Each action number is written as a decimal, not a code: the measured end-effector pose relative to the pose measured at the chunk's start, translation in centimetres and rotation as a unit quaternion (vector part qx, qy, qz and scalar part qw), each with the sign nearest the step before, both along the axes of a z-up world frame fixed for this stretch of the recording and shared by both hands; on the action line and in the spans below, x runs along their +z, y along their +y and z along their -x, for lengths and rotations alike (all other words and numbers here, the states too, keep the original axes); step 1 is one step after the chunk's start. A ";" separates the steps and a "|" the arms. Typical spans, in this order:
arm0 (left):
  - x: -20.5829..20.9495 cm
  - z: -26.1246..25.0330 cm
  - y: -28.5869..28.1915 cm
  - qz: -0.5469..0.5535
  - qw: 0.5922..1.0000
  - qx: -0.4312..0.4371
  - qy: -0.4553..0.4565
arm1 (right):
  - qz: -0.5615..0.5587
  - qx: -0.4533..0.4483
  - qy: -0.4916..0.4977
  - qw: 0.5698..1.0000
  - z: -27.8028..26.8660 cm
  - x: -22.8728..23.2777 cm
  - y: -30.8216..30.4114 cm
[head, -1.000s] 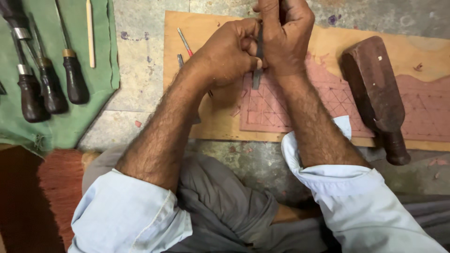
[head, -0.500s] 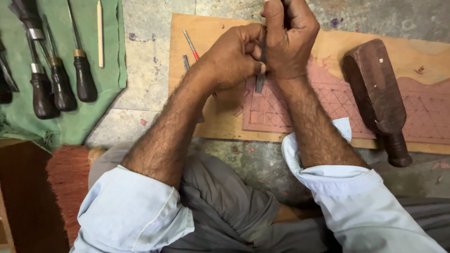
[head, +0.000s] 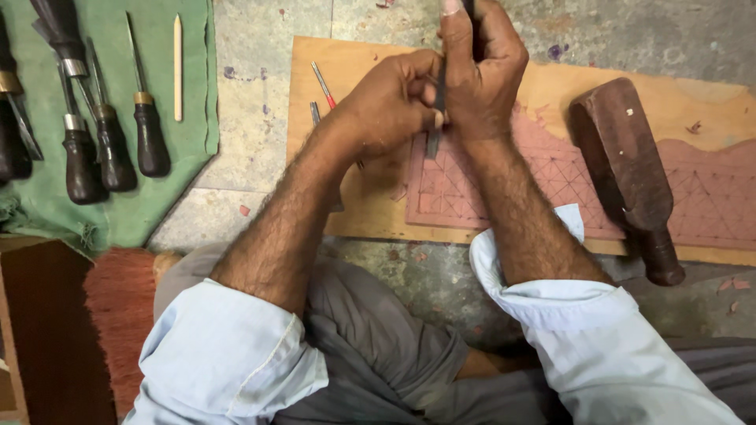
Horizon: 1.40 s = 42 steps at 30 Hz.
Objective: The person carves decorative patterns into a piece of wood using different chisels and a mallet, occasionally using a pencil and ruler for markings while sitting on the floor.
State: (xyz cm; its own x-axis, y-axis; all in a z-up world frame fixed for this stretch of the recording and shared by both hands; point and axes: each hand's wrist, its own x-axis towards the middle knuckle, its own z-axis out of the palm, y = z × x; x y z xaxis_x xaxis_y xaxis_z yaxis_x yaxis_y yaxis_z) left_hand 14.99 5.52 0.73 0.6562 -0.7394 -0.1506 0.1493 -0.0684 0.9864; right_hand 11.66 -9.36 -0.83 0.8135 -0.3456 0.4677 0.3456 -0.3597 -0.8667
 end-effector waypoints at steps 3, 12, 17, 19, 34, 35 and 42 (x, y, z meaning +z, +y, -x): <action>-0.3 -0.3 0.0 -0.009 0.999 -0.003 -0.042 | -0.006 0.002 0.004 1.000 0.0 0.0 0.1; -0.3 -0.2 0.2 0.000 1.000 -0.019 0.000 | 0.040 0.003 -0.001 0.999 -0.1 0.4 0.1; -0.7 -0.5 0.3 -0.021 0.999 -0.013 -0.024 | 0.090 0.004 -0.053 0.995 0.0 0.1 0.0; -0.6 -0.6 0.2 -0.017 1.000 -0.015 -0.021 | 0.094 -0.014 -0.027 0.995 -0.2 0.1 0.0; -0.2 -0.1 0.7 -0.025 1.000 -0.012 0.000 | 0.054 0.002 -0.002 0.999 0.2 0.9 0.5; -0.4 -0.3 0.6 -0.017 1.000 -0.010 -0.011 | 0.060 0.003 -0.008 0.998 0.3 0.9 0.5; 0.0 0.3 0.7 -0.054 0.998 0.003 -0.027 | 0.097 -0.009 -0.002 0.995 0.6 1.8 0.7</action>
